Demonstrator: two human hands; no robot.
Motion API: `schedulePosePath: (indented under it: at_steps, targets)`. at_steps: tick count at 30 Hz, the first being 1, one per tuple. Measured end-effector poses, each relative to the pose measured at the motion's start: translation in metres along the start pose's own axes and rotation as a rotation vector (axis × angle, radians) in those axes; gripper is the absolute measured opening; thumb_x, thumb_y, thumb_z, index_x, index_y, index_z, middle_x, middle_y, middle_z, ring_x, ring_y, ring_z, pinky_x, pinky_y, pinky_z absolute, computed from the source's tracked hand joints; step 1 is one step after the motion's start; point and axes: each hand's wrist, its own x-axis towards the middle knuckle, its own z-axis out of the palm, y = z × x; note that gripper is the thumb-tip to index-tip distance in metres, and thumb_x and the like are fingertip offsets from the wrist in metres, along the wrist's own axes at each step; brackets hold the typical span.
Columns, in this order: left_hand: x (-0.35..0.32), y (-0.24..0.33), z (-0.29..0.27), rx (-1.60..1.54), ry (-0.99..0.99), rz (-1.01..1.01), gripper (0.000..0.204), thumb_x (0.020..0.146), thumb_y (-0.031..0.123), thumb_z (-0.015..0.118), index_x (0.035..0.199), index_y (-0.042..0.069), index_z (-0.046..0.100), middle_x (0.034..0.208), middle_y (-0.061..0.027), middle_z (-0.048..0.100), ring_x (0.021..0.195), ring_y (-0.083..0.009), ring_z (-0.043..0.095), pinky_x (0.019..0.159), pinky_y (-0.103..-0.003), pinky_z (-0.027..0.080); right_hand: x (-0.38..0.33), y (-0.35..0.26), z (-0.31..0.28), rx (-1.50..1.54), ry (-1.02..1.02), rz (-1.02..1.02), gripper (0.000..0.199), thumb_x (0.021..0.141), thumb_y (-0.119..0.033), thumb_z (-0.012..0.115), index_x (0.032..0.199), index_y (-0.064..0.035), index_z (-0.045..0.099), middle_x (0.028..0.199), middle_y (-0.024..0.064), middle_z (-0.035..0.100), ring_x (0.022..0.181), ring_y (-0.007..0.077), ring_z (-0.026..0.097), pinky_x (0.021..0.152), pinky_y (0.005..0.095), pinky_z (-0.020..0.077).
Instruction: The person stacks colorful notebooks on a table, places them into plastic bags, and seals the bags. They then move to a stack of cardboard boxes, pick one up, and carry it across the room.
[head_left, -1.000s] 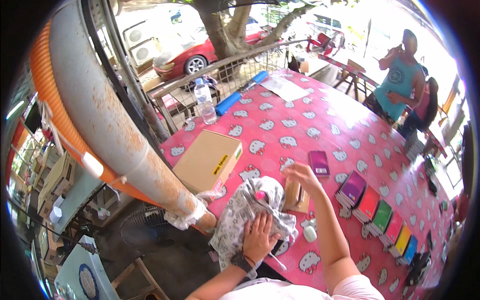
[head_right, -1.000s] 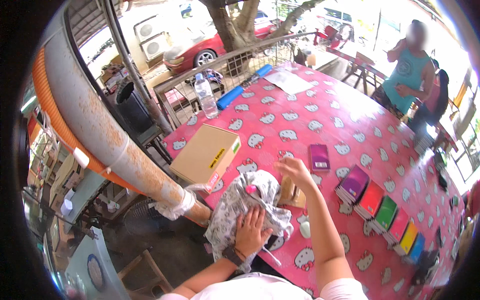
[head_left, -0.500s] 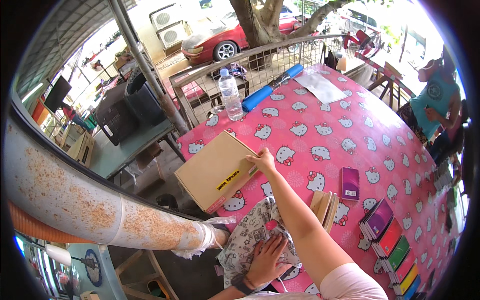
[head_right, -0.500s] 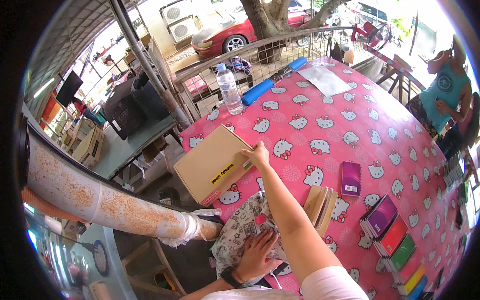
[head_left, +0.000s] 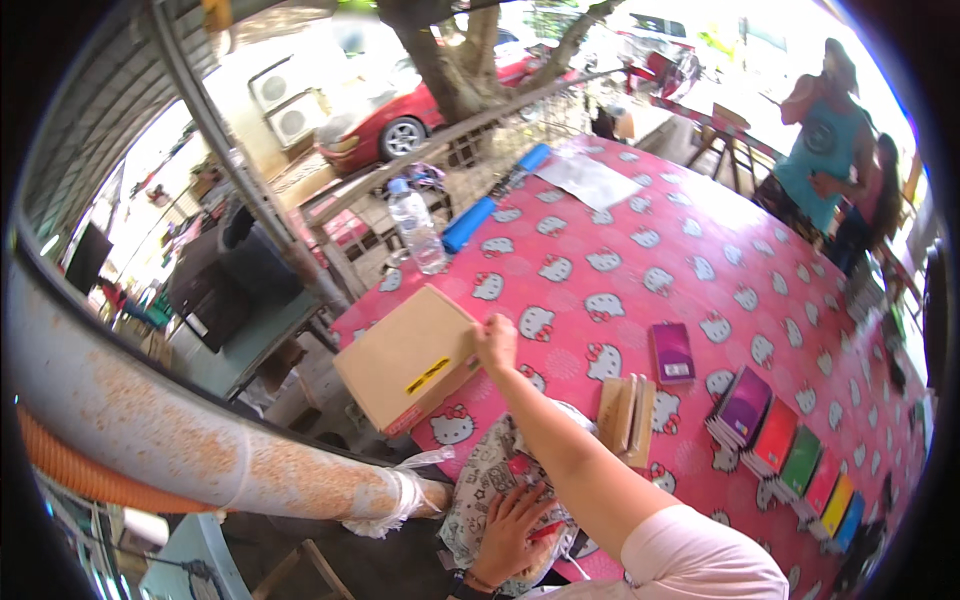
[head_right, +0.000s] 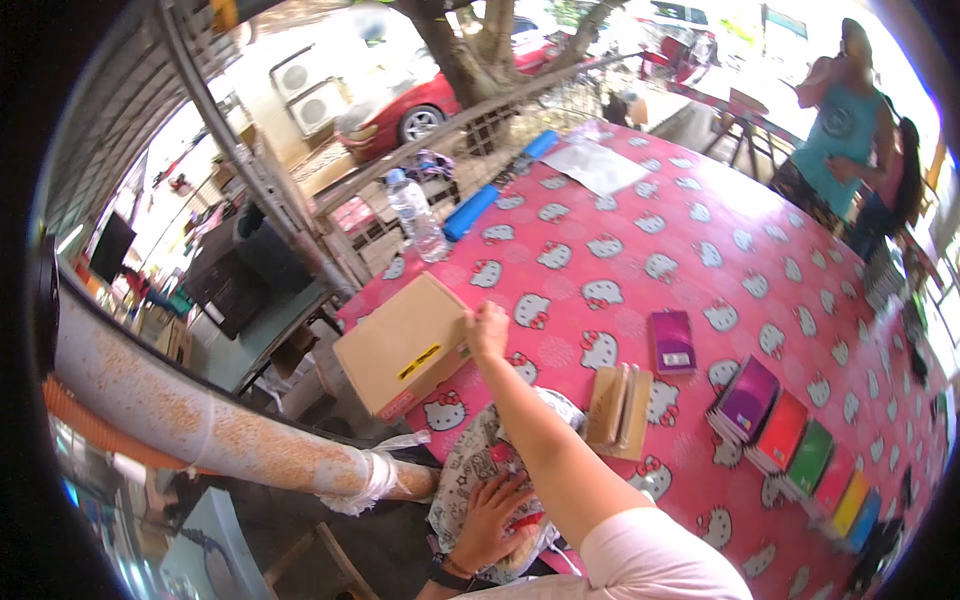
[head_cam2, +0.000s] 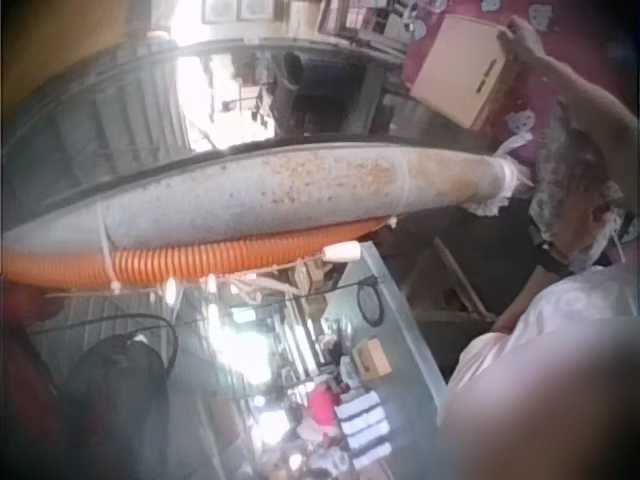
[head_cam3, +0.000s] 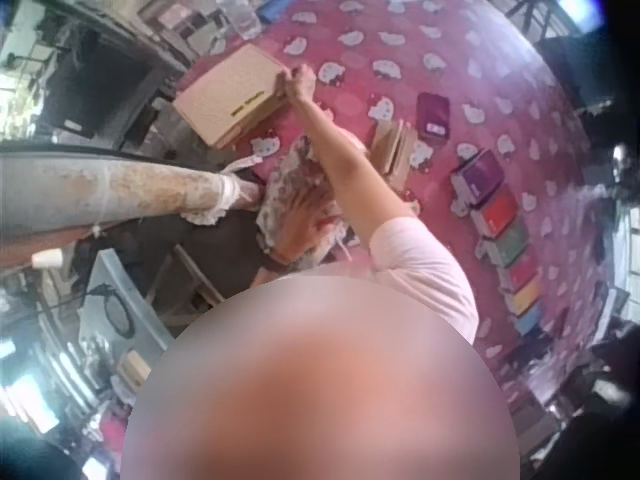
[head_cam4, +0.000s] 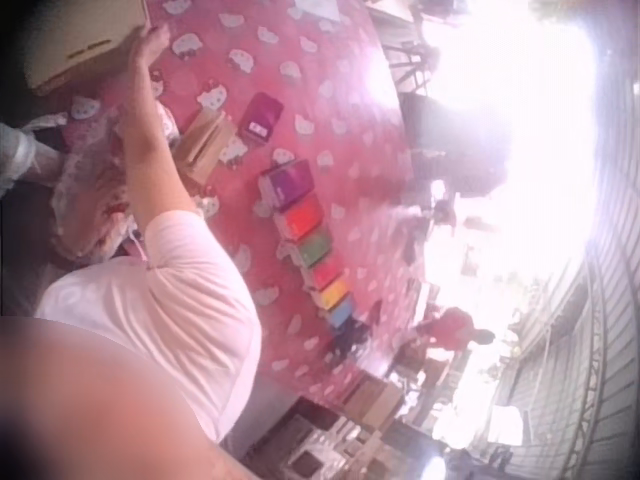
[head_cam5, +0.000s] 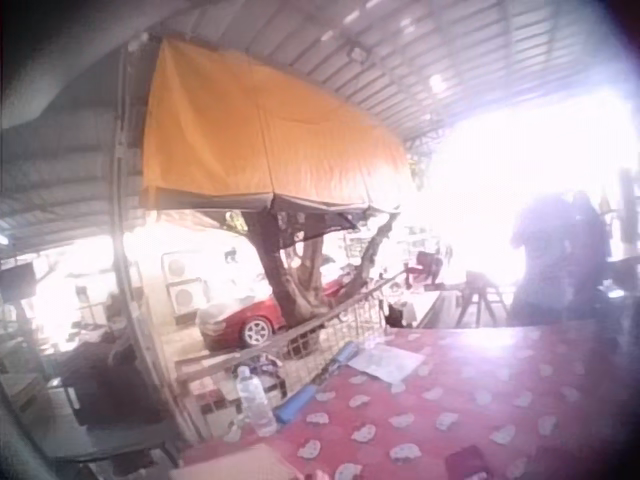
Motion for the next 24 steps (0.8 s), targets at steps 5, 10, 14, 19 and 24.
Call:
schedulePosePath:
  at_steps: [5,10,14,19,24]
  targets:
    - [0.004,-0.001,-0.001,0.024,-0.004,0.05,0.057,0.074,0.031,0.065,0.128,0.021,0.049,0.137,-0.0064,0.043,0.124,-0.0314,0.037,0.103,-0.05,0.024,-0.01,-0.022,-0.038,-0.064,-0.167,0.027,0.037,0.078,-0.026,0.065,0.108,-0.0082,0.053,0.11,0.0129,0.053,0.108,0.0322,0.046,0.087,0.0441,0.0432]
    - [-0.007,-0.007,0.005,0.089,0.046,0.055,0.056,0.075,0.032,0.064,0.128,0.02,0.049,0.135,-0.0087,0.044,0.125,-0.0325,0.036,0.103,-0.05,0.023,-0.028,-0.024,-0.184,0.004,-0.162,-0.318,0.043,0.072,-0.023,0.071,0.11,-0.0081,0.057,0.112,0.0156,0.056,0.11,0.0327,0.045,0.093,0.0414,0.0401]
    - [0.005,0.0,0.006,-0.018,0.048,0.088,0.045,0.079,0.027,0.063,0.122,0.016,0.054,0.132,-0.0099,0.048,0.124,-0.033,0.038,0.104,-0.047,0.025,-0.09,0.036,-0.39,0.094,0.172,0.004,0.023,0.078,-0.013,0.067,0.098,-0.0038,0.062,0.093,0.0122,0.063,0.086,0.0194,0.061,0.075,0.0313,0.0487]
    - [0.046,0.041,-0.005,-0.052,0.353,0.145,0.025,0.081,0.02,0.062,0.099,0.003,0.062,0.114,-0.0131,0.056,0.112,-0.0308,0.046,0.1,-0.045,0.031,-0.24,0.113,-0.561,-0.074,0.453,0.302,0.014,0.08,-0.012,0.065,0.089,-0.0024,0.063,0.083,0.0085,0.066,0.076,0.0153,0.062,0.069,0.0304,0.049]
    - [0.14,0.062,0.045,-0.044,0.225,0.145,0.067,0.081,0.031,0.065,0.133,0.0,0.036,0.118,-0.0228,0.054,0.114,-0.0368,0.047,0.096,-0.042,0.036,-0.354,0.112,-0.6,-0.255,0.411,0.411,0.015,0.078,-0.014,0.065,0.088,-0.0023,0.063,0.085,0.014,0.065,0.079,0.0256,0.064,0.07,0.0356,0.0497]
